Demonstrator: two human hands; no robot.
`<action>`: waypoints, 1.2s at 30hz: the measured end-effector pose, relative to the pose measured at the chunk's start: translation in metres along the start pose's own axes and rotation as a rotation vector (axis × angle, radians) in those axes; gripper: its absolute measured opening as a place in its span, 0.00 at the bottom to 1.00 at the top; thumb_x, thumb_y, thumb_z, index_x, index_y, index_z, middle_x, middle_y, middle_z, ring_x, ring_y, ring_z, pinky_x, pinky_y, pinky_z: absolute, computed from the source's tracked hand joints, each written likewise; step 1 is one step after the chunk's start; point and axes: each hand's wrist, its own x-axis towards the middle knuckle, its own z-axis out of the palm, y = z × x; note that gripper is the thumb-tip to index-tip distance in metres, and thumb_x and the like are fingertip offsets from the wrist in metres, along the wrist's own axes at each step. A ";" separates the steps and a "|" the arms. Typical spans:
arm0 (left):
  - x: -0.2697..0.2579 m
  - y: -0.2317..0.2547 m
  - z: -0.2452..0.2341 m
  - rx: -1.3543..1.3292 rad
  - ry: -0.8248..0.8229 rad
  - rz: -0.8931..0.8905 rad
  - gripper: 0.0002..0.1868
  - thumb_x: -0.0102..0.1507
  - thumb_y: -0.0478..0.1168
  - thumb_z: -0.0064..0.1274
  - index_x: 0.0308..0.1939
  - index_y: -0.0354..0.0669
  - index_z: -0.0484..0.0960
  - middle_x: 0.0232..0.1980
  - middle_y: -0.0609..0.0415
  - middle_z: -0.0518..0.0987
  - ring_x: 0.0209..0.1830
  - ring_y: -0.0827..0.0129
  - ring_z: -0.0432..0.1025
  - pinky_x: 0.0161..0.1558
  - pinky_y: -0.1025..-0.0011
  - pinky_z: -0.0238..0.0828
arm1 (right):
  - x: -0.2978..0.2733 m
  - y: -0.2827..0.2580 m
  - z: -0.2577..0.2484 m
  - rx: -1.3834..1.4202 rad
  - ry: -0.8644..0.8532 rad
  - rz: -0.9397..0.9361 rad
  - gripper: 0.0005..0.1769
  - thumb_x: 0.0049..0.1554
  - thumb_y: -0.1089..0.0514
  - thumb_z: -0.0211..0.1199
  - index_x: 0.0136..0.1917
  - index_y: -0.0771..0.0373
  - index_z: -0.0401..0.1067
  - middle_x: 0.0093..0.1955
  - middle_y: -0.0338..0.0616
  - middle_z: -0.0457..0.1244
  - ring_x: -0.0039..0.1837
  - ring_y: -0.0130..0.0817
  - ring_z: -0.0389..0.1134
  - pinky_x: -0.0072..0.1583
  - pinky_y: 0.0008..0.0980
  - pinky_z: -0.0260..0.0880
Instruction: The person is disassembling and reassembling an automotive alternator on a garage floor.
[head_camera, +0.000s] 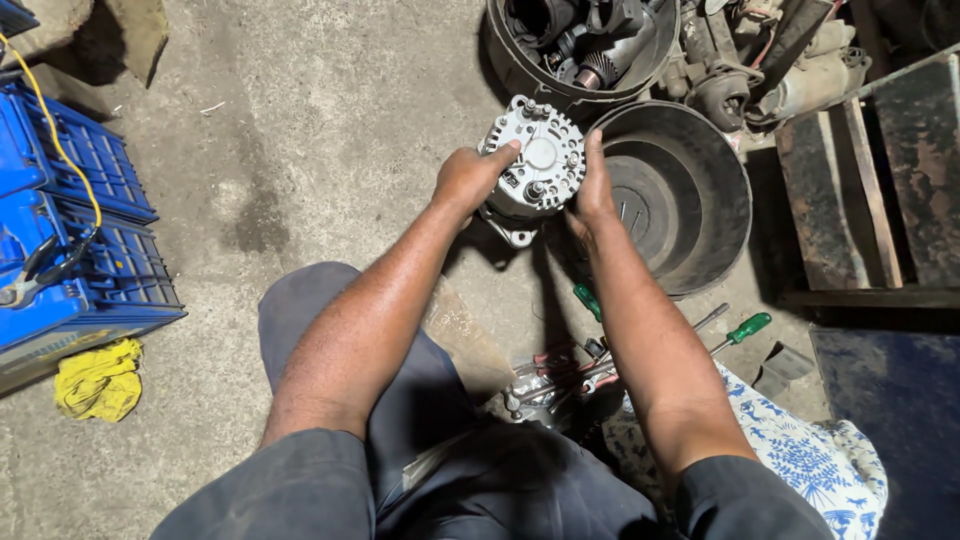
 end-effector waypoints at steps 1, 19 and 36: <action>0.000 -0.001 0.000 0.003 0.000 -0.001 0.36 0.59 0.64 0.56 0.43 0.27 0.87 0.41 0.40 0.87 0.39 0.58 0.84 0.46 0.66 0.78 | 0.000 0.000 0.001 0.004 0.000 0.000 0.43 0.65 0.29 0.41 0.73 0.68 0.64 0.71 0.54 0.65 0.71 0.44 0.68 0.73 0.44 0.68; -0.006 0.005 0.000 0.049 -0.006 -0.072 0.35 0.61 0.61 0.52 0.48 0.25 0.82 0.45 0.38 0.86 0.43 0.54 0.83 0.50 0.63 0.77 | -0.003 0.006 -0.004 -0.083 0.027 -0.006 0.46 0.64 0.28 0.37 0.75 0.67 0.61 0.72 0.54 0.64 0.72 0.42 0.66 0.73 0.42 0.65; 0.001 -0.012 -0.004 -0.027 0.064 0.060 0.33 0.62 0.58 0.57 0.44 0.22 0.83 0.44 0.39 0.85 0.43 0.60 0.80 0.46 0.64 0.73 | -0.055 0.098 -0.013 -0.360 0.067 -0.346 0.59 0.52 0.74 0.68 0.84 0.69 0.34 0.84 0.60 0.45 0.83 0.42 0.48 0.82 0.38 0.46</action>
